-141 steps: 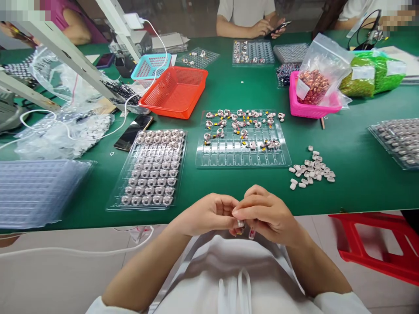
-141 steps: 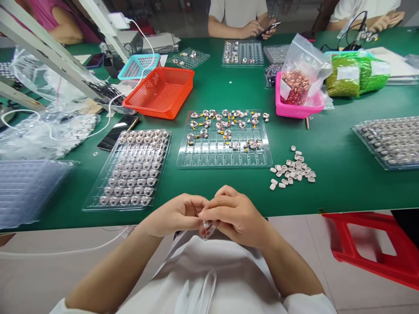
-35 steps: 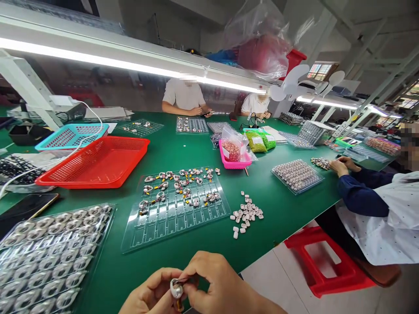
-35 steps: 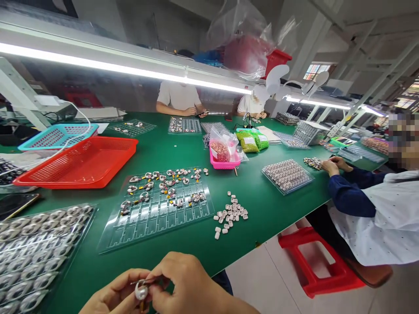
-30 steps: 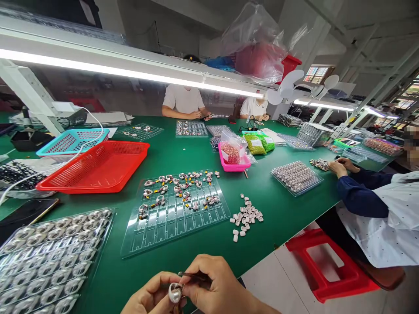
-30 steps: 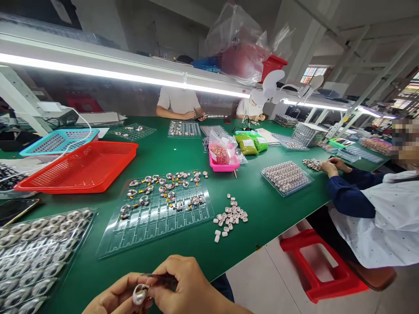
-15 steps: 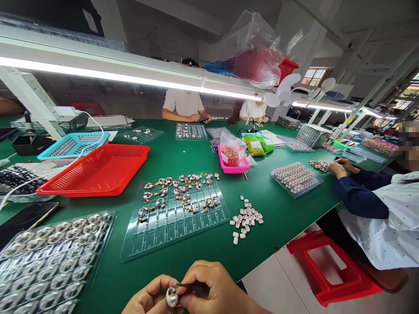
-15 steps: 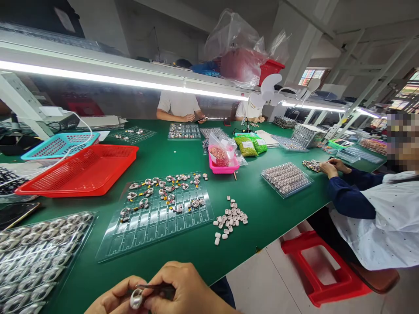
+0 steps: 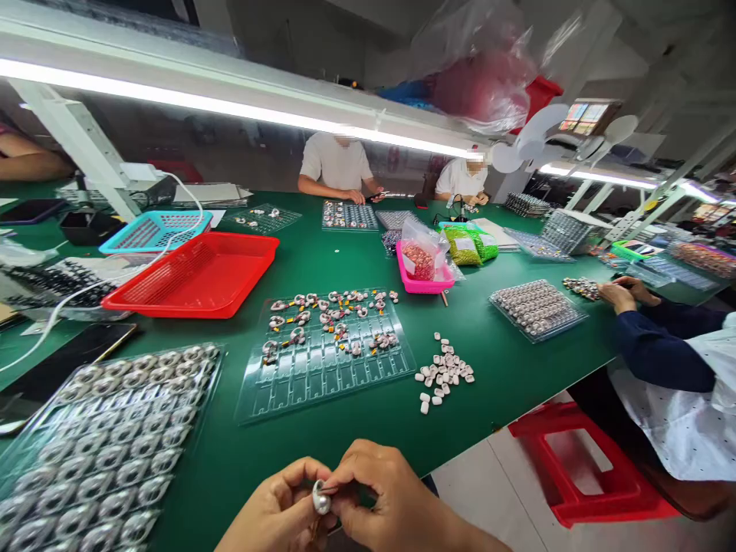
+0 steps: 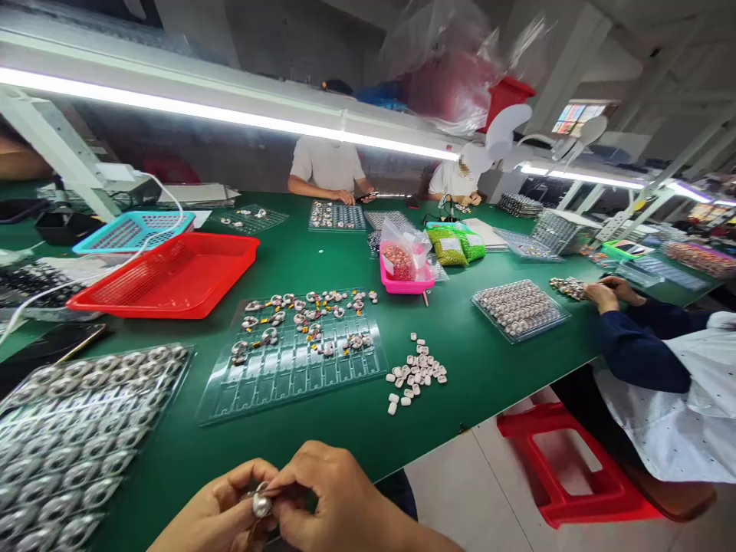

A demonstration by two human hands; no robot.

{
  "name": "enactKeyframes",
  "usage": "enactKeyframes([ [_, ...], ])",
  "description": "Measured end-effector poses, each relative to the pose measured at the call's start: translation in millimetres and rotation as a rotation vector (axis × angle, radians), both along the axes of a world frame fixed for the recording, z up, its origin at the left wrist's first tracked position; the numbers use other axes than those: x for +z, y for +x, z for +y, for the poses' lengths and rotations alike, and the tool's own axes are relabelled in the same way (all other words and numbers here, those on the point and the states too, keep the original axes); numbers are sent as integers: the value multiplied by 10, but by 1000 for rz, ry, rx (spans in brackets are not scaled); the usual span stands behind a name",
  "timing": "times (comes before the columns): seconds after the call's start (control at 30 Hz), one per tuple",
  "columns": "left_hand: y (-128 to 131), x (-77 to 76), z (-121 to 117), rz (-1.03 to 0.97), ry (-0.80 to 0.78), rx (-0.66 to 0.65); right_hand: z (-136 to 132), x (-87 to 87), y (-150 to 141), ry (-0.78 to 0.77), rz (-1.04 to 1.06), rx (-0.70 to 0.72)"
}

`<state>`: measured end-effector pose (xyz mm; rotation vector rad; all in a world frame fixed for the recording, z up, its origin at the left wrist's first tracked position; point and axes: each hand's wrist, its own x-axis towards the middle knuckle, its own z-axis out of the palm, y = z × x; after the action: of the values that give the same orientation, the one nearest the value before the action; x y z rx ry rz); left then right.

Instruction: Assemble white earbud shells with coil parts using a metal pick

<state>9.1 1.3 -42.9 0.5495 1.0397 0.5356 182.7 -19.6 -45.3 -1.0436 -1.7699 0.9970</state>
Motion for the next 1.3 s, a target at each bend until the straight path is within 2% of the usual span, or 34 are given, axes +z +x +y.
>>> enactKeyframes([
  [0.2, -56, 40, 3, -24, 68, -95, 6, 73, 56, -22, -44, 115],
  [0.4, -121, -57, 19, -64, 47, -146, 49, 46, 124, -50, -133, 235],
  [0.63, -160, -54, 19, -58, 47, -223, 96, 83, 168, 16, -261, 293],
  [0.73, -120, -12, 33, -22, 51, -202, 89, 66, 168, -55, -231, 253],
  [0.9, -41, 2, -4, 77, 157, -41, 61, 32, 118, -246, -114, 95],
  [1.0, -30, -23, -45, 52, 209, 12, 42, 13, 81, -330, -64, 15],
  [1.17, -66, -79, -77, -54, 323, -36, 24, -12, 49, -475, -8, -71],
  [1.3, -103, -142, -78, -7, 370, -52, 35, -10, 44, -522, 37, -75],
])
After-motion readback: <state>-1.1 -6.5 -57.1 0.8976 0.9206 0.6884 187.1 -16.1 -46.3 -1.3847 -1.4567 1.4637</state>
